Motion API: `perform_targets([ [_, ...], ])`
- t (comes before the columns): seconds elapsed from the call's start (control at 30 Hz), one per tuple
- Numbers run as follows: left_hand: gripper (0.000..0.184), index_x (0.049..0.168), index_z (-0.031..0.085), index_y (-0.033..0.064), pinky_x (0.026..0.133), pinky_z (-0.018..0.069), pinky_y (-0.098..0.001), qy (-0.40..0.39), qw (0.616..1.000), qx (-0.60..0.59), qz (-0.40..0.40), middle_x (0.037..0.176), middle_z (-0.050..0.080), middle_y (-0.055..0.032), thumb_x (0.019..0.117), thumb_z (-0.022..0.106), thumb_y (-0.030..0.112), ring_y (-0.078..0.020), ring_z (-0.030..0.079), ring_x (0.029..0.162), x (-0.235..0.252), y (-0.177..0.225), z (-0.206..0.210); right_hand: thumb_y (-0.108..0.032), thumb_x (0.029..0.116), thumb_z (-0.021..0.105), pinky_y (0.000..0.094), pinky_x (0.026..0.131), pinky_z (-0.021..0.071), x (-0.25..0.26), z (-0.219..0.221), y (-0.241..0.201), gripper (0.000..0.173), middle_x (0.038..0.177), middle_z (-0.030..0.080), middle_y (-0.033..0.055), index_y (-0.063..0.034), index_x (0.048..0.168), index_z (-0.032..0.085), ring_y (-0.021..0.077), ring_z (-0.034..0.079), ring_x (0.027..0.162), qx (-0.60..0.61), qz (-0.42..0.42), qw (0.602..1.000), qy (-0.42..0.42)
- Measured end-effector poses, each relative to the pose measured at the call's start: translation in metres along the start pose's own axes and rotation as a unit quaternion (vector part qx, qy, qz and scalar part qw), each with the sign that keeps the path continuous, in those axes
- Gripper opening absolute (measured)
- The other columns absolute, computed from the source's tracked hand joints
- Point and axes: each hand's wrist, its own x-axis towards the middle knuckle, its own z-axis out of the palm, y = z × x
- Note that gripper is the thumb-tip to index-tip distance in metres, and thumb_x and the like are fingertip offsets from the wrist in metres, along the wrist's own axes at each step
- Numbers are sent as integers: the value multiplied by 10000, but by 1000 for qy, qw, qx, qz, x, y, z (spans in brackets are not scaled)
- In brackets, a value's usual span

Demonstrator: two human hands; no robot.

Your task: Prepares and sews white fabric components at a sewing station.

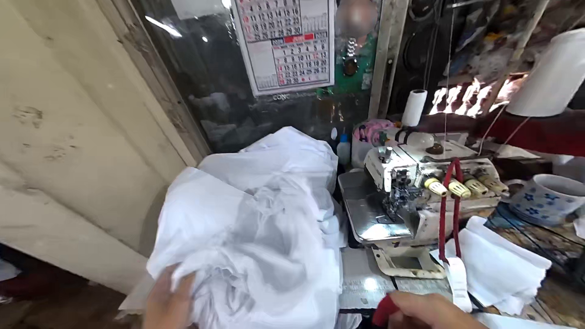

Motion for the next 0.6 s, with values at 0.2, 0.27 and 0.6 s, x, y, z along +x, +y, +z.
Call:
perform_targets([
  [0.2,294,1150,655,-59,792,582,-452,86,971,174,139,991,714,-204,982,593,175,-242,707,887,-21,-1,49,-233,962,695,405,590,593,48,20,-16,306,1284,660,28,-186,1261,657,172,692,741,-211,-98,970,67],
  [0.27,283,1135,651,-68,788,579,-420,83,974,159,136,978,708,-205,981,595,164,-224,699,874,-20,0,47,-218,866,773,510,556,575,60,31,2,599,1545,495,53,-223,1430,571,271,708,745,-291,-71,954,1],
  [0.6,340,1214,638,-73,910,567,-494,-164,968,85,172,1127,697,-240,963,641,157,-281,692,1044,7,-8,4,-280,1076,497,350,615,579,39,-19,-21,263,889,696,21,-110,1100,697,129,670,722,-271,-170,899,298],
])
